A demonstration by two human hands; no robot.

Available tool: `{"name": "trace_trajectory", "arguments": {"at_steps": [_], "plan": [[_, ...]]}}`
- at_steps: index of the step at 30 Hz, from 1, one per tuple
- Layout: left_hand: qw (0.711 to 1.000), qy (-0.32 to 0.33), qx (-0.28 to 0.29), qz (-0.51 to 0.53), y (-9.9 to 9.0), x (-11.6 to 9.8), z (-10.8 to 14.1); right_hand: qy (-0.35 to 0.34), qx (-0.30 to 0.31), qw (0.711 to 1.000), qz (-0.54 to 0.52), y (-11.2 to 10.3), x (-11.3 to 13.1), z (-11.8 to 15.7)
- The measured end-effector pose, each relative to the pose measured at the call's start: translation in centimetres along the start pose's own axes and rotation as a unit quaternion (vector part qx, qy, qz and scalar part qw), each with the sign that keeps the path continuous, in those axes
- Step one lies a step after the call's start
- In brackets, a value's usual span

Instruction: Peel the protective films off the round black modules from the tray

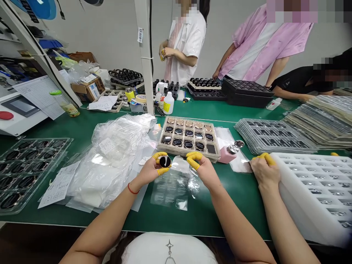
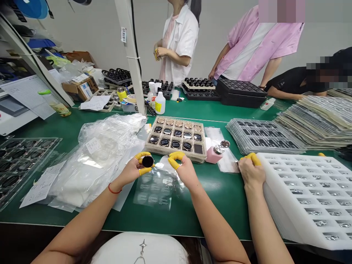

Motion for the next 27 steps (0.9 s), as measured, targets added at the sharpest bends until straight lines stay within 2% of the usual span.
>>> {"name": "trace_trajectory", "arguments": {"at_steps": [5,8,27], "plan": [[0.999,0.018,0.025,-0.034,1.0,0.1,0.5,-0.004,0.034,0.999,-0.001,3.3,0.9,0.1],[0.998,0.025,0.04,-0.037,1.3,-0.1,0.7,-0.009,0.045,0.999,0.019,4.2,1.1,0.1],[0.998,0.027,0.056,-0.004,1.3,0.1,0.8,-0.03,0.056,0.996,0.064,4.1,1.7,0.1]]}}
Point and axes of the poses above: each hand's wrist, its own z-axis away from the middle knuckle, its own y-axis out of the palm, x = y × z, the point moved 1 cm from there along -z, towards the middle knuckle, and after that the axes turned 13 degrees about z, right-handed, at the moved point
